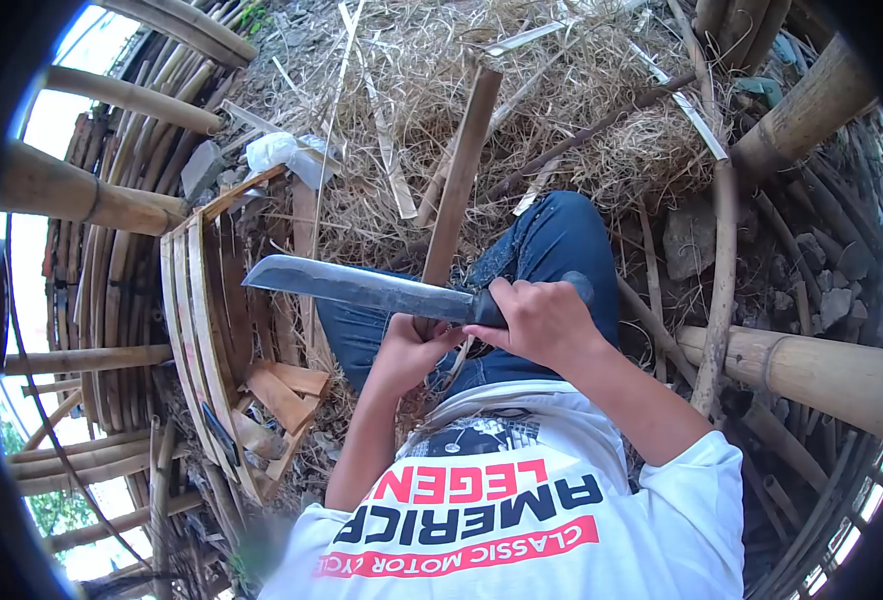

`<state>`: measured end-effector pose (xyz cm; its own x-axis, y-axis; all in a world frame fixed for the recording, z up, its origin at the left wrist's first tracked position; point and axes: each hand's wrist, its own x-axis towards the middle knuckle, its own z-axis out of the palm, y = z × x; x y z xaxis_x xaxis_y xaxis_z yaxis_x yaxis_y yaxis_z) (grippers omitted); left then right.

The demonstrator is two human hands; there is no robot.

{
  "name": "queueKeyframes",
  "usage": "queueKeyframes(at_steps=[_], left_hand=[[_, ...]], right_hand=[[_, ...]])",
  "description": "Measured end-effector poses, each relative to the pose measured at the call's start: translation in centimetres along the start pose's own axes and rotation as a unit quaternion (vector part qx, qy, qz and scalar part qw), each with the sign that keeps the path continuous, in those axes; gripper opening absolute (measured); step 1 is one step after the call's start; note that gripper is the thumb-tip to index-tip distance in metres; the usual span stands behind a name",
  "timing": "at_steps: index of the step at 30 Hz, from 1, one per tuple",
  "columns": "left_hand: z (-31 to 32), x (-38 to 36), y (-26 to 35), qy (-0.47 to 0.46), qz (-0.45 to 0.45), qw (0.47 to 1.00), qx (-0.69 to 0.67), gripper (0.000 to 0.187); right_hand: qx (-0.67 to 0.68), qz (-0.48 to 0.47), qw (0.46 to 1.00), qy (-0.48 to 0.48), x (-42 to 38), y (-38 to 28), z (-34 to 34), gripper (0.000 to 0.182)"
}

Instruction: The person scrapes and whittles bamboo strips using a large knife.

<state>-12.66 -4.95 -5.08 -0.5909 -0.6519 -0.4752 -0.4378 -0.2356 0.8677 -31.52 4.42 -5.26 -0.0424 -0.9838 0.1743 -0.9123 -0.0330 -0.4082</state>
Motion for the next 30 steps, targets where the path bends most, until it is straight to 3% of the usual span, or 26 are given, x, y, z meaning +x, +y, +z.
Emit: queueKeyframes(at_steps=[4, 11, 14, 20, 27, 30], left_hand=[[0.0, 0.1, -0.2, 0.000, -0.006, 0.997, 0.071, 0.030], [0.1, -0.5, -0.2, -0.006, -0.004, 1.000, 0.026, 0.032], [-0.4, -0.7, -0.5, -0.020, -0.007, 0.997, 0.080, 0.031], [-1.0, -2.9, -1.9, -0.030, -0.062, 0.994, 0.081, 0.034], [-0.8, -3.5, -2.4, -0.020, -0.038, 0.992, 0.115, 0.034], [-0.9, -4.3, -2.3, -0.015, -0.050, 0.992, 0.111, 0.033]], right_hand=[[-0.008, 0.014, 1.000, -0.003, -0.3, 0.5, 0.0, 0.048], [-0.009, 0.009, 1.000, -0.001, -0.5, 0.7, 0.2, 0.049], [-0.021, 0.008, 1.000, -0.014, -0.5, 0.9, 0.1, 0.048], [-0.075, 0.112, 0.990, 0.041, 0.6, 5.7, -0.1, 0.052], [-0.096, 0.084, 0.990, 0.053, 0.1, 6.6, -0.4, 0.053], [-0.112, 0.118, 0.985, 0.048, 0.7, 7.7, -0.4, 0.053]])
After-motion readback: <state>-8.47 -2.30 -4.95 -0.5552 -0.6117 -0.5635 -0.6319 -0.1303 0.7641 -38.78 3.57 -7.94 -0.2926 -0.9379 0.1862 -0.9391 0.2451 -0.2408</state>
